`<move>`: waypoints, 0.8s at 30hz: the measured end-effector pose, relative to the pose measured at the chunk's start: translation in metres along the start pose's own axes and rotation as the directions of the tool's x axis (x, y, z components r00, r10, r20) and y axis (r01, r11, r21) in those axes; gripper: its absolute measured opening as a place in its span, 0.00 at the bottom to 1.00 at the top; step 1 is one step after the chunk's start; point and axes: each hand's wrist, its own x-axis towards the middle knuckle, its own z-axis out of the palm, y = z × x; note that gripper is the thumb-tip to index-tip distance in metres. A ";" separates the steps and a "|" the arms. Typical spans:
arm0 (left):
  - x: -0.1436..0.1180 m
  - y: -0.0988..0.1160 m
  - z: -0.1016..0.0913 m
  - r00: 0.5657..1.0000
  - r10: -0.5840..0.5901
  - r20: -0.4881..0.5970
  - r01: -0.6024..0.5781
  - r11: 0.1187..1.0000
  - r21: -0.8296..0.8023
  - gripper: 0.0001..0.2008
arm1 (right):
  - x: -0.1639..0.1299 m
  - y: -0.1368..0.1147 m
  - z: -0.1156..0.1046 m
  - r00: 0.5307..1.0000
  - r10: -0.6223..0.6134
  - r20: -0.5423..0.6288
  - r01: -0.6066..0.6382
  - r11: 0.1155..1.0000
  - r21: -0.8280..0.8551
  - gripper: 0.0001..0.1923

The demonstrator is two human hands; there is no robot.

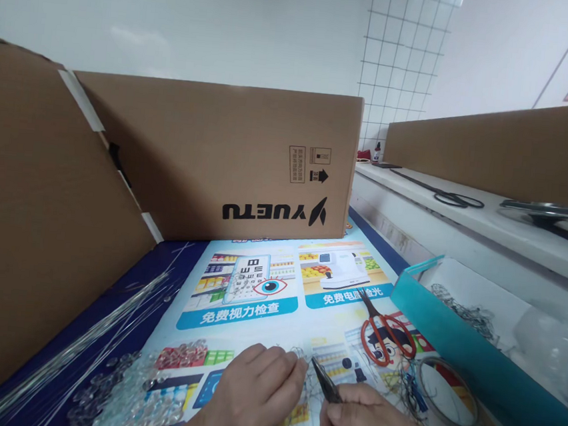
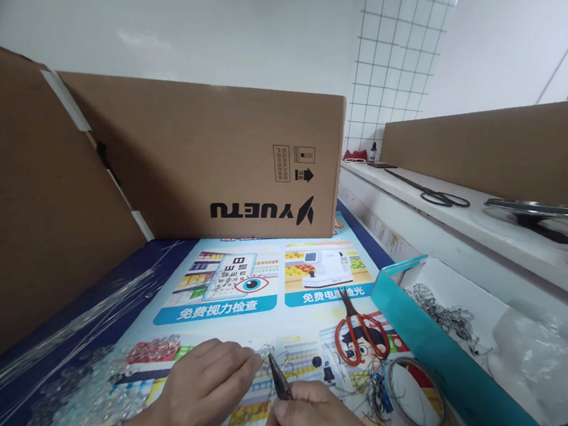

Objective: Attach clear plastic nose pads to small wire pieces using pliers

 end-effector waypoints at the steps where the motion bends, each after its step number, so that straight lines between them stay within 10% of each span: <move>1: -0.001 0.000 0.001 1.000 -0.014 0.019 0.014 1.000 -0.006 0.11 | 0.001 0.001 0.000 1.000 0.004 -0.011 -0.004 1.000 -0.017 0.18; 24: 0.009 0.012 0.005 0.934 -0.352 -0.067 0.299 0.868 -0.395 0.07 | -0.012 -0.018 0.006 0.921 -0.386 -0.056 0.207 0.604 -0.770 0.08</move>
